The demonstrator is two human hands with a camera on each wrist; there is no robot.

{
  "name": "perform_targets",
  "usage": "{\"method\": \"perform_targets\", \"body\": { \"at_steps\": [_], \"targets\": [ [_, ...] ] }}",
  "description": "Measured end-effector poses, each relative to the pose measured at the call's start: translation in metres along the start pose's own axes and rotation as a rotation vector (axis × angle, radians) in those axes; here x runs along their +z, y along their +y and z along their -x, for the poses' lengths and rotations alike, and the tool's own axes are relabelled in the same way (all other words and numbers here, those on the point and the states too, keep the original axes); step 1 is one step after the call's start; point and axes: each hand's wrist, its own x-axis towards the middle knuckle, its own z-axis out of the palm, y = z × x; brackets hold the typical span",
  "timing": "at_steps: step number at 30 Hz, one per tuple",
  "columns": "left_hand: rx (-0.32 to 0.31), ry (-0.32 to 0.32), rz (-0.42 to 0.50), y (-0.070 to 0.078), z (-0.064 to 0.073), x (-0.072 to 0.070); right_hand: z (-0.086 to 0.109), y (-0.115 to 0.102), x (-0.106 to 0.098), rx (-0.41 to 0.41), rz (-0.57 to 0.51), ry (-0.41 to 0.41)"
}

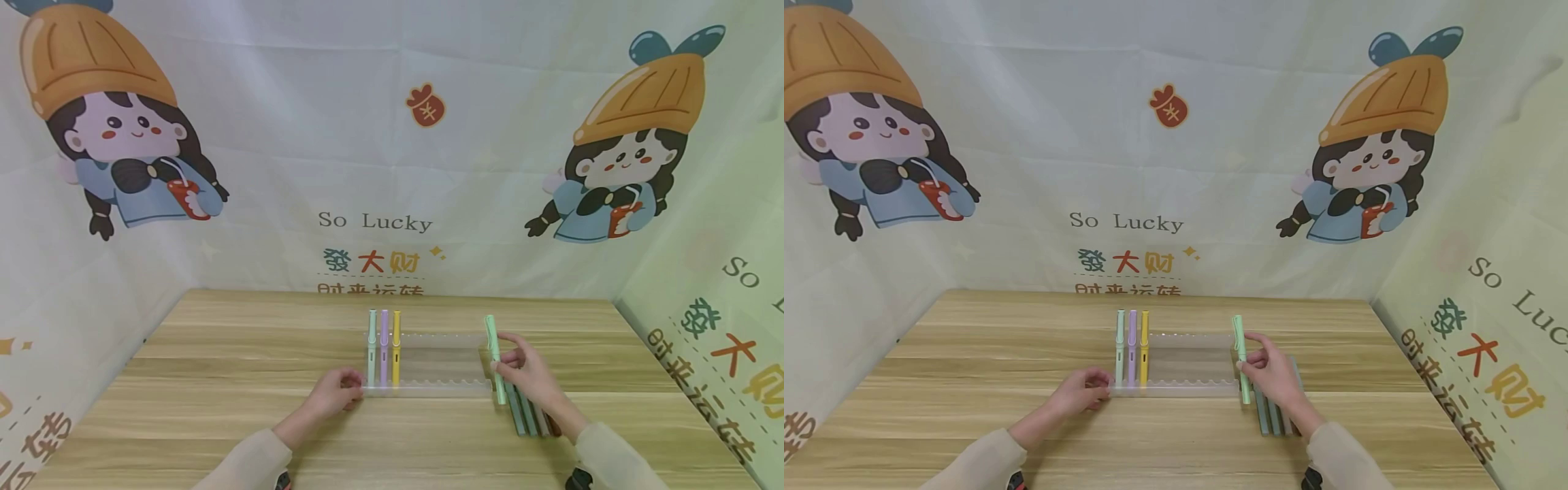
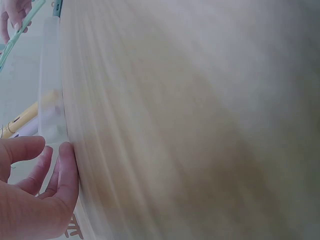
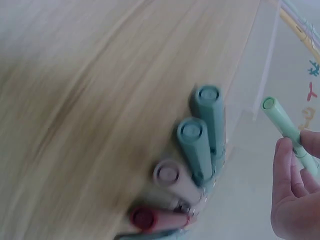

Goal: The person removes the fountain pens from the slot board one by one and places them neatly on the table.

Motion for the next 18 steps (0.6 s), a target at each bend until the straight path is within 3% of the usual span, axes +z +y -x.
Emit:
{"method": "perform_targets", "body": {
  "at_steps": [3,18],
  "targets": [
    [-0.001,0.001,0.002,0.001,0.000,0.000,0.002,0.002,-0.008,0.009,-0.024,-0.017],
    [0.003,-0.005,0.003,-0.001,0.000,0.000,0.018,0.020,-0.045,0.050,0.054,-0.030]
  ]
}}
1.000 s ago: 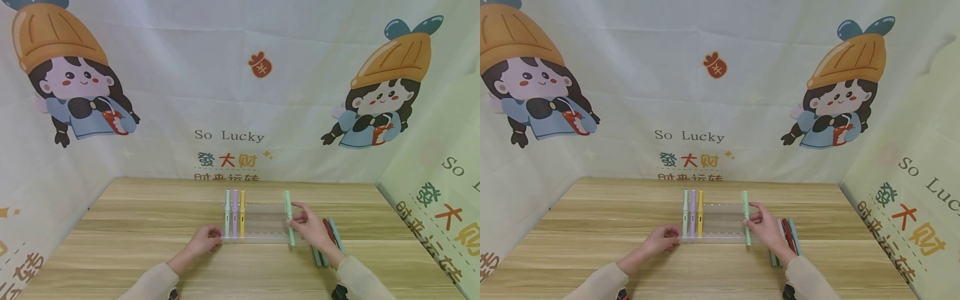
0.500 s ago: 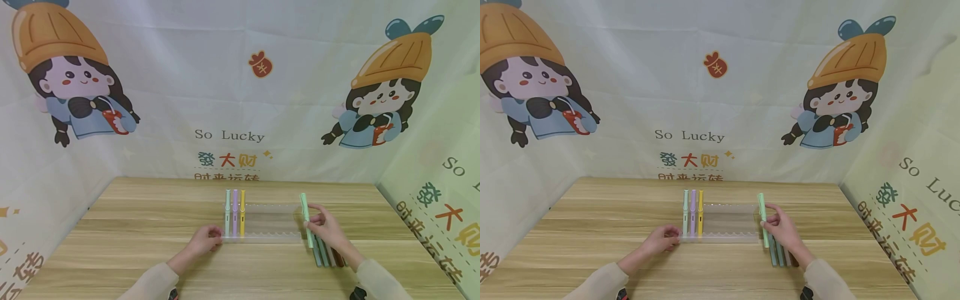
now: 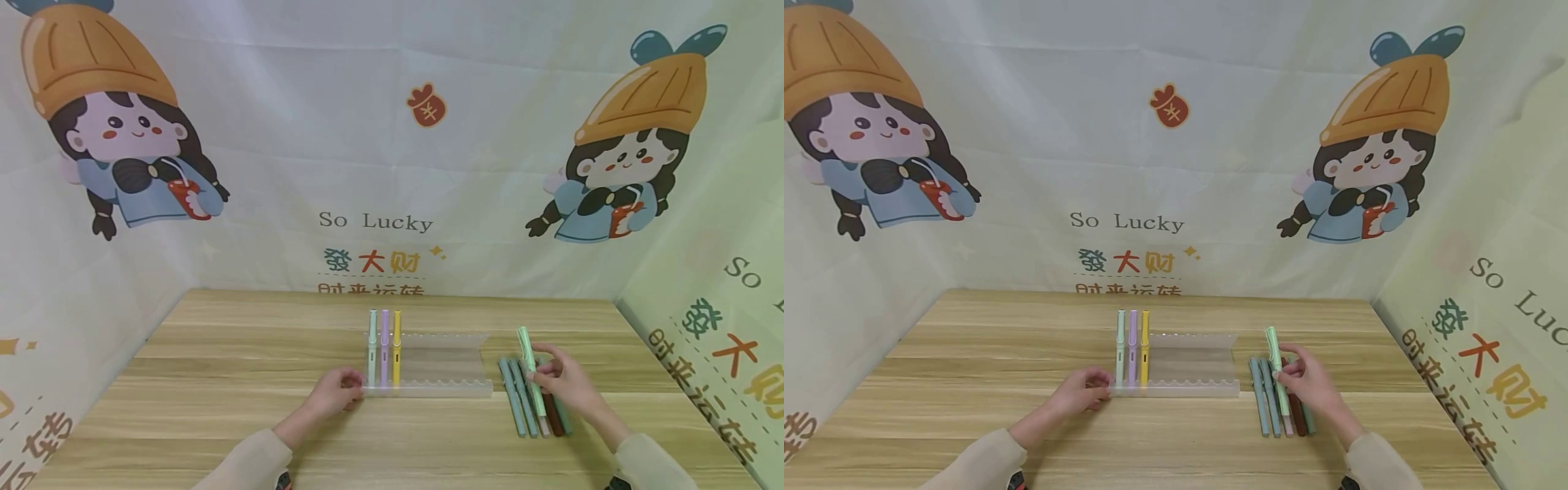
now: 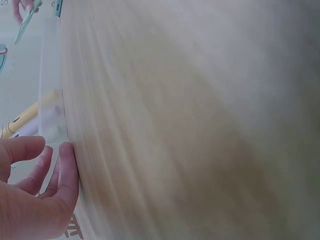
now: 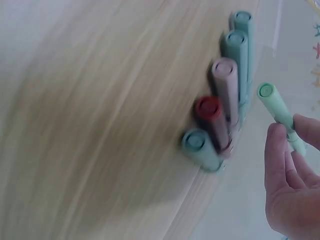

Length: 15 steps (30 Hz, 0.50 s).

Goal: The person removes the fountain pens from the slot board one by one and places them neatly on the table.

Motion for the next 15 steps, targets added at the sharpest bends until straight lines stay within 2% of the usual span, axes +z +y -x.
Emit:
{"method": "perform_targets", "body": {
  "at_steps": [15],
  "targets": [
    [0.005,-0.009,-0.010,0.001,0.000,0.000,0.019,0.020,-0.030,0.046,0.016,-0.011]
  ]
}}
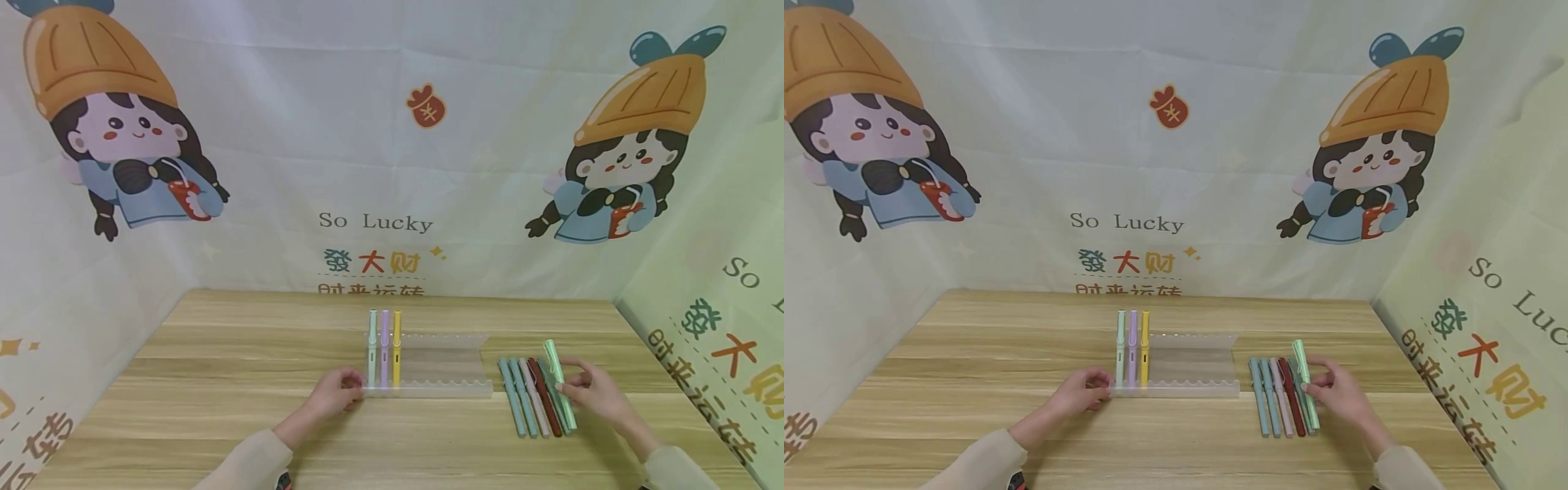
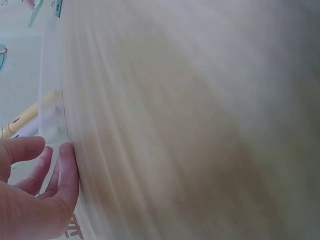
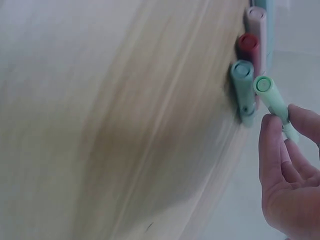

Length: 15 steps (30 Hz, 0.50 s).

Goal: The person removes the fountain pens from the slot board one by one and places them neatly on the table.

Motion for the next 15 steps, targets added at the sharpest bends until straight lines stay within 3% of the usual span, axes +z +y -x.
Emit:
{"method": "perform_targets", "body": {
  "at_steps": [15],
  "targets": [
    [0.000,0.008,0.001,0.001,0.001,0.000,0.004,0.017,-0.009,0.074,0.145,-0.050]
  ]
}}
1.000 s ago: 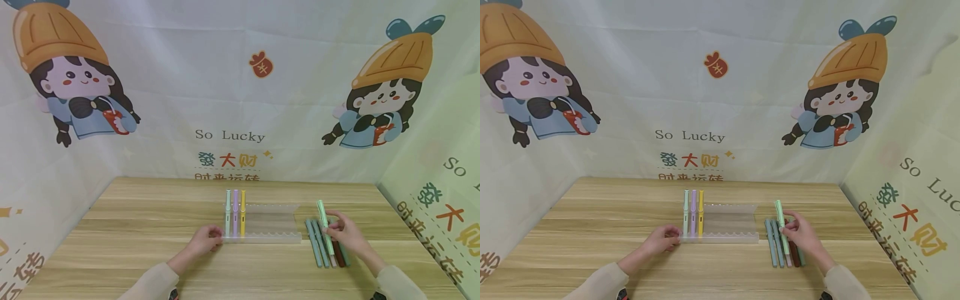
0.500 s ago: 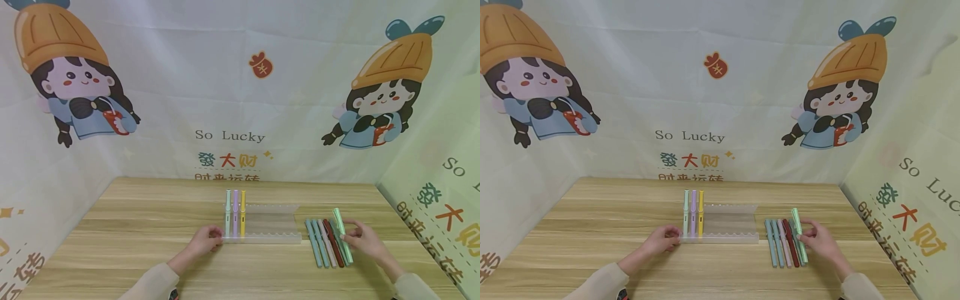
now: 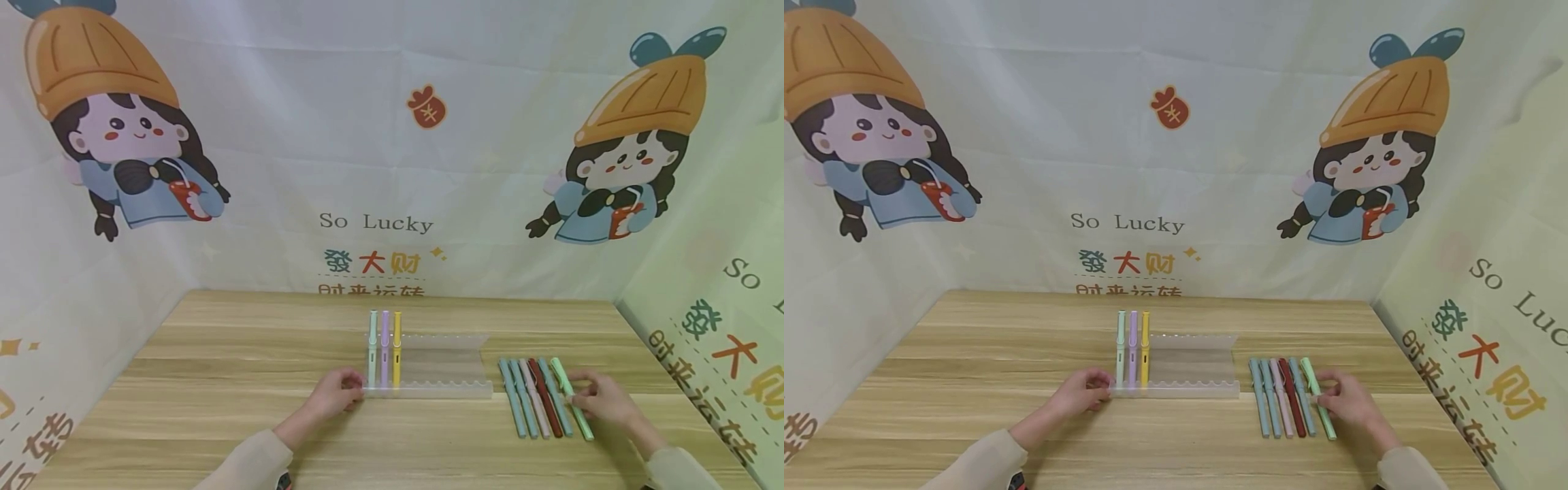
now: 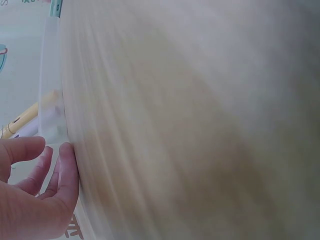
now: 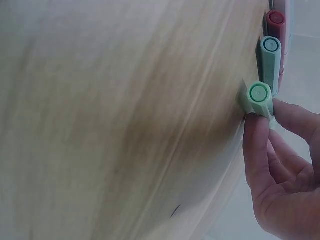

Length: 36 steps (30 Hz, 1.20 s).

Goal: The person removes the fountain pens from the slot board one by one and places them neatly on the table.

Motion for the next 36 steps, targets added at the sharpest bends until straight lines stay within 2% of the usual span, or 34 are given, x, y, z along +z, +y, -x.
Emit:
{"method": "perform_targets", "body": {
  "at_steps": [6,10,28,36],
  "targets": [
    [0.000,0.003,0.003,-0.001,-0.001,0.001,-0.004,-0.002,0.002,0.052,0.072,0.016],
    [-0.005,0.003,-0.002,-0.002,-0.002,0.000,-0.007,-0.003,0.004,0.049,0.108,0.026],
    [0.001,0.003,-0.011,-0.002,-0.001,0.000,-0.014,0.000,0.008,0.047,0.096,0.046],
    [0.010,0.006,-0.014,-0.002,-0.001,0.000,-0.016,-0.011,0.008,0.061,0.101,0.081]
  ]
}}
